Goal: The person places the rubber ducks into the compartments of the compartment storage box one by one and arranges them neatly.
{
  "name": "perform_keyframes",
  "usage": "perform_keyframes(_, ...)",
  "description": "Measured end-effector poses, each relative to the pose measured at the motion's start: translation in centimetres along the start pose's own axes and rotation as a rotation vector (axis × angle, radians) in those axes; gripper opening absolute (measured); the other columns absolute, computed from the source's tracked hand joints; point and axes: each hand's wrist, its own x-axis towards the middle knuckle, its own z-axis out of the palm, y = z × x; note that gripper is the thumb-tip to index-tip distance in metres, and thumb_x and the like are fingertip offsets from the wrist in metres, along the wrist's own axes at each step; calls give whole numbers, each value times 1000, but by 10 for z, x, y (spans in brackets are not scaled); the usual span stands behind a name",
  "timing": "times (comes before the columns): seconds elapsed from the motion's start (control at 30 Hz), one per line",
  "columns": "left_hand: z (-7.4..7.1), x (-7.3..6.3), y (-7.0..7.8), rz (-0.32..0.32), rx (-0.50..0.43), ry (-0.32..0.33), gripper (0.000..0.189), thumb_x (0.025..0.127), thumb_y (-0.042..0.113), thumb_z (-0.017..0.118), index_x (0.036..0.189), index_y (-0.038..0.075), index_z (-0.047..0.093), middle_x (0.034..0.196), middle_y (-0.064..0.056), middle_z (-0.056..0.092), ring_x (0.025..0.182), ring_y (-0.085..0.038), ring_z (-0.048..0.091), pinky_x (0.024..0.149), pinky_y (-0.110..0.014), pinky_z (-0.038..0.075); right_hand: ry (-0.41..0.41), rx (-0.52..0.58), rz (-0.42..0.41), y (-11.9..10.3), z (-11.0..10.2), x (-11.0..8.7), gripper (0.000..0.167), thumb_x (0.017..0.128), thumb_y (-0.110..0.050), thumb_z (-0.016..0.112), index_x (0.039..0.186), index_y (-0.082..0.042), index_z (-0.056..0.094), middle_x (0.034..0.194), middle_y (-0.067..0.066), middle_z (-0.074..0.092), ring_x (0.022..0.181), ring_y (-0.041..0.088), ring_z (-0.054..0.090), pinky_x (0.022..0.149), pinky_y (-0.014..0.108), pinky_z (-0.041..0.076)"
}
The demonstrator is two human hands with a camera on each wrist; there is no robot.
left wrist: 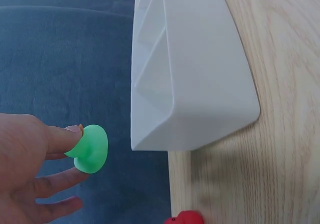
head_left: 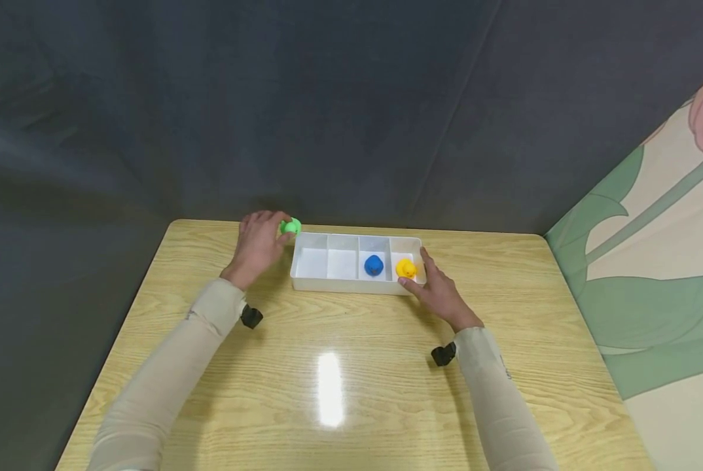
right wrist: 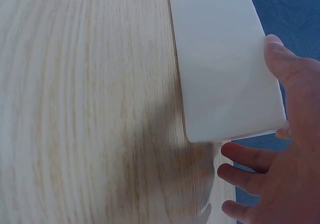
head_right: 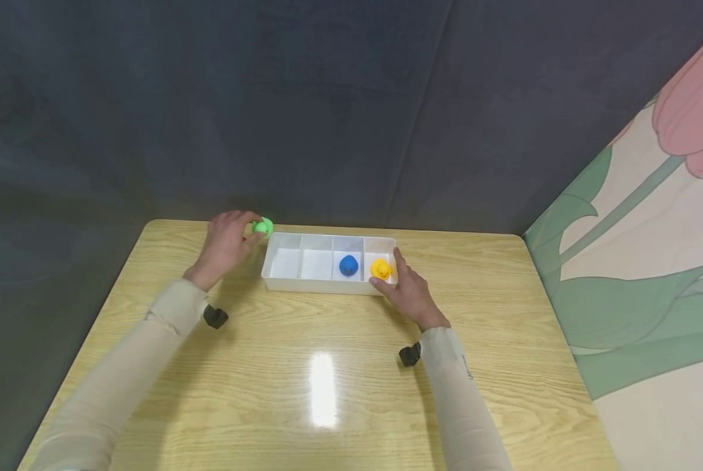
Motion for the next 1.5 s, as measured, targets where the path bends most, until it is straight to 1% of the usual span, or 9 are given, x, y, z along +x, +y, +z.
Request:
perform_keyframes(0.23, 3, 1, 13, 42, 24, -13, 36, 105, 27, 68, 137, 10, 65, 145, -19, 65, 146, -45, 48, 128, -67, 26, -8, 2, 19, 0, 1, 0, 109, 101, -71, 56, 172, -21, -10, 179, 22, 12, 161, 54, 26, 125, 72, 29)
perform_keyframes(0.43, 6, 1, 25, 68, 33, -36, 36, 105, 26, 70, 137, 11, 66, 145, -17, 65, 145, -43, 49, 129, -68, 25, -9, 4, 25, -2, 1, -1, 109, 101, -70, 56, 172, -21, -10, 179, 23, 12, 160, 54, 27, 125, 72, 29)
perform_keyframes(0.77, 15, 0, 36, 109, 38, -68, 39, 104, 25, 71, 140, 13, 65, 145, -14, 66, 145, -41, 50, 129, -67, 26, -10, 16, 29, -1, 1, -1, 109, 100, -70, 57, 172, -22, -9, 179, 22, 12, 160, 54, 27, 125, 72, 29)
perform_keyframes(1.0, 20, -1, 46, 117, 27, -87, 39, 103, 27, 72, 140, 14, 66, 145, -11, 67, 146, -39, 49, 130, -65, 26, -17, 10, 32, -2, 2, -1, 109, 100, -70, 57, 172, -21, -9, 180, 21, 10, 161, 54, 25, 126, 72, 28)
perform_keyframes(1.2, 23, -1, 53, 128, 26, -96, 37, 104, 27, 71, 138, 13, 67, 146, -10, 68, 146, -39, 51, 130, -66, 25, -15, 8, 25, -1, 0, -3, 108, 101, -69, 57, 172, -20, -9, 179, 23, 12, 160, 54, 28, 125, 72, 29)
perform_keyframes(1.5, 28, -1, 58, 128, 47, -115, 38, 103, 28, 72, 139, 15, 67, 146, -9, 67, 145, -37, 51, 131, -64, 25, -15, 2, 20, -2, -2, -2, 109, 101, -71, 56, 172, -20, -9, 179, 22, 11, 160, 54, 27, 125, 72, 28)
